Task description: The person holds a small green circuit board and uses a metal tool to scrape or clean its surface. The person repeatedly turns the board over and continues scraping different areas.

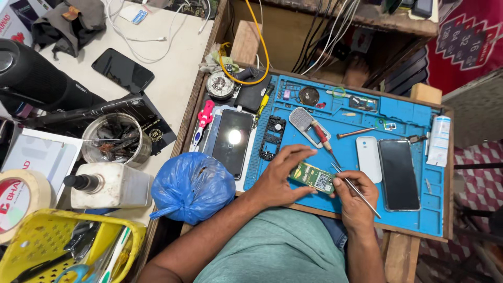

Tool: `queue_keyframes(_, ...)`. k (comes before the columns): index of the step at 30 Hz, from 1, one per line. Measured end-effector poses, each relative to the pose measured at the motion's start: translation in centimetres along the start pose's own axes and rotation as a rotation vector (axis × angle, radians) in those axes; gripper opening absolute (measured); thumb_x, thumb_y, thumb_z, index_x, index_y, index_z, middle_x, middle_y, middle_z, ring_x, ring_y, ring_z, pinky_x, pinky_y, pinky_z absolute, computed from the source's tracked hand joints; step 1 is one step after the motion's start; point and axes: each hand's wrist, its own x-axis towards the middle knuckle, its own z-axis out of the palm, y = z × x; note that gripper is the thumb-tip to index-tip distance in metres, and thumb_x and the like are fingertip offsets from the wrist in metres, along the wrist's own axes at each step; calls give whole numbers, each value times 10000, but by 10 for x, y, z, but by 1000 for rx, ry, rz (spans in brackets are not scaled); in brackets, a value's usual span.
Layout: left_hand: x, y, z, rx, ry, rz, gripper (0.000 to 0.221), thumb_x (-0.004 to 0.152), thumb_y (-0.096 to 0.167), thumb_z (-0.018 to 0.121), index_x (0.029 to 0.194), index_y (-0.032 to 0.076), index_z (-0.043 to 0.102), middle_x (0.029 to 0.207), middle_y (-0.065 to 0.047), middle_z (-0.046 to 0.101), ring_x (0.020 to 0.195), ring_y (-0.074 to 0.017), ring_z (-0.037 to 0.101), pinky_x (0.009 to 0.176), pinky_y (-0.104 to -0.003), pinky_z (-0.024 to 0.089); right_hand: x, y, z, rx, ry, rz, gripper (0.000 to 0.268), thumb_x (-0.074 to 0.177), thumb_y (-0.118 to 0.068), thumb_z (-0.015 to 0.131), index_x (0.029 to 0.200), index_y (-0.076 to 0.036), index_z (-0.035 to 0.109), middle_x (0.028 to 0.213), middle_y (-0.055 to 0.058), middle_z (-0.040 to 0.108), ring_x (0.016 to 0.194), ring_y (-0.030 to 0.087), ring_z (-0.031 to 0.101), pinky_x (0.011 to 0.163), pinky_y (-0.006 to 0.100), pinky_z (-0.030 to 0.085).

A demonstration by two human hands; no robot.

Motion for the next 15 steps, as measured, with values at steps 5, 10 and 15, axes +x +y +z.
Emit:
queue_keyframes(5, 0, -7, 5, -171, 150, -100, 993, 749, 213, 901, 1549, 64, 332, 1487, -179, 451, 1348, -283, 540, 1050, -380, 542, -2, 2, -2, 422, 33, 55, 164, 969, 11, 705, 1113, -1, 628, 987, 115, 707, 758, 144, 692, 664, 239, 587)
queue_keyframes(10, -6, -28, 20, -556, 62, -367, 692, 946, 218, 755, 1523, 13, 432, 1230, -128, 664, 1119, -176, 673, 938, -300, 579, -9, 3, 18, 504, 87, 42, 203, 965, 19, 714, 1133, 2, 602, 1005, 118, 700, 776, 149, 706, 683, 245, 611)
queue_keyframes(15, -12, -43, 31, -554, 21, -440, 527, 1028, 174, 668, 1495, -17, 518, 973, -89, 706, 819, -92, 647, 720, -231, 551, -19, -1, 38, 179, 49, -54, 262, 919, 19, 727, 1126, -4, 568, 1090, 119, 674, 831, 143, 712, 698, 275, 638)
